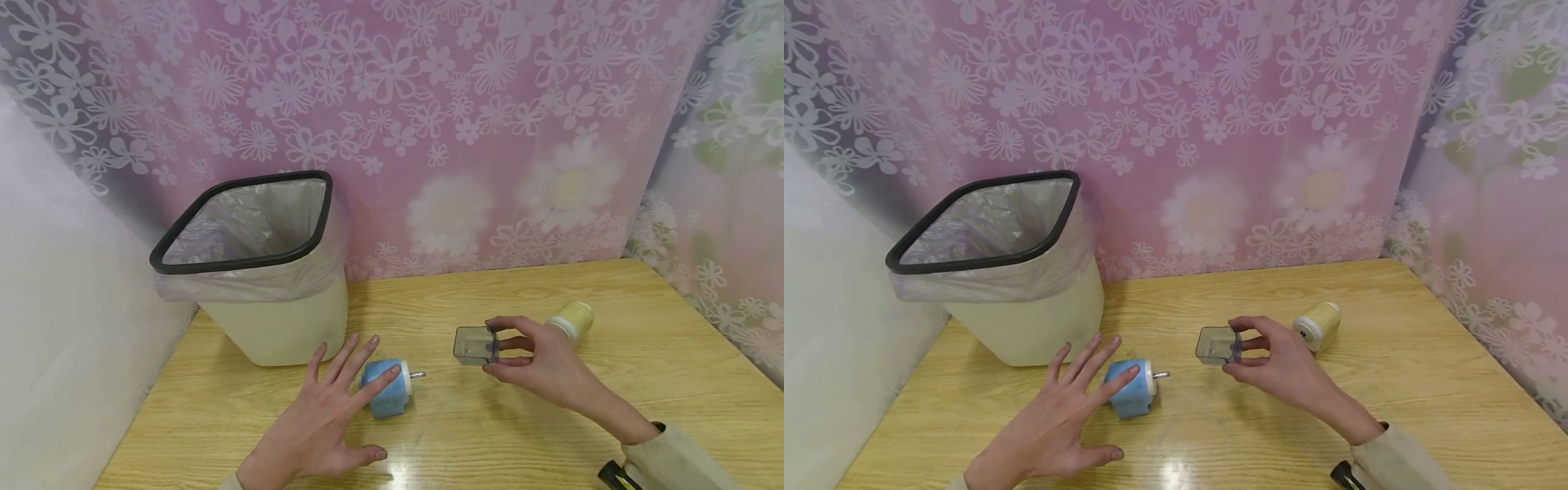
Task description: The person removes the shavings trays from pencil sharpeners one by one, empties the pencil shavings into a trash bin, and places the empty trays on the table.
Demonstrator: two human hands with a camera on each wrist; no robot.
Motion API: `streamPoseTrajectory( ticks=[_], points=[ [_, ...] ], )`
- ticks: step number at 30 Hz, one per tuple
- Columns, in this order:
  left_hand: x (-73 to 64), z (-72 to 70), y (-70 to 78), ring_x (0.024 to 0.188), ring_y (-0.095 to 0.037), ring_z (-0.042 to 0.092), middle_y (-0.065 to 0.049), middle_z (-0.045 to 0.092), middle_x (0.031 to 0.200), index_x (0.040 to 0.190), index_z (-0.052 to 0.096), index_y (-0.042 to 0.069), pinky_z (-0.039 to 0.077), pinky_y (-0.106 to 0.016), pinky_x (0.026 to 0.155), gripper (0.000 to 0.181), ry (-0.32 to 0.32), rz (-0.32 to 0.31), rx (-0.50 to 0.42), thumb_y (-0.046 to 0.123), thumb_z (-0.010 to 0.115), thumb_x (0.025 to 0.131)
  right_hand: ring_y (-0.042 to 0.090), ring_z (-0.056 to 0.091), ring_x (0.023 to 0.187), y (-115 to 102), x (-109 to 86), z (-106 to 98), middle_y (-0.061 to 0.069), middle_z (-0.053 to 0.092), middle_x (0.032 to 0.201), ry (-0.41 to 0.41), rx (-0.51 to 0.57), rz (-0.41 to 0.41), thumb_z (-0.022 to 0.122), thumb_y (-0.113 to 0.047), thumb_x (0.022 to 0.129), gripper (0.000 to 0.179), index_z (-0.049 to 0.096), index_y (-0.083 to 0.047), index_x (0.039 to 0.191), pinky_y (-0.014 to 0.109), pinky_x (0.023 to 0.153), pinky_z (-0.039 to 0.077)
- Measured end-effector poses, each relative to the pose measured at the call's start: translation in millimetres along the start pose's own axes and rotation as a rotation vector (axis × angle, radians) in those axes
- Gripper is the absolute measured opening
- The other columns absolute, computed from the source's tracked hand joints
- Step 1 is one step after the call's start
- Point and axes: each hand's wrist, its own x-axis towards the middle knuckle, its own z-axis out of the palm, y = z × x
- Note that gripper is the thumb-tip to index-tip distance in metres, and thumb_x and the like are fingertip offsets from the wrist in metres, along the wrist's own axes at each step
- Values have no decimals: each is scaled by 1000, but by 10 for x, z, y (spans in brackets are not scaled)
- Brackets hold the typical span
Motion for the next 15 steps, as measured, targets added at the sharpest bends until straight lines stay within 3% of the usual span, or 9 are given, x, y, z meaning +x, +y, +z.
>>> streamPoseTrajectory(
  ticks=[9, 15],
  points=[
    [-6, 15, 2, 157, -42, 23, -11, 16, 172, 165, 19, 35, 28, -74, 109, 110, 9, 11, -14, 75, 70, 76, 33, 71, 111, 50, -81, 7, 23, 59, 135, -13, -19, 49, 86, -17, 83, 62, 58, -6, 137, 26, 77, 62],
    [-23, 19, -1, 157, -41, 22, -8, 10, 174, 165, 18, 36, 28, -72, 110, 110, 7, -3, -13, 75, 70, 76, 35, 71, 111, 67, -111, 2, 23, 58, 135, -32, -14, 54, 85, -18, 84, 61, 58, -6, 137, 27, 78, 62]
  ],
)
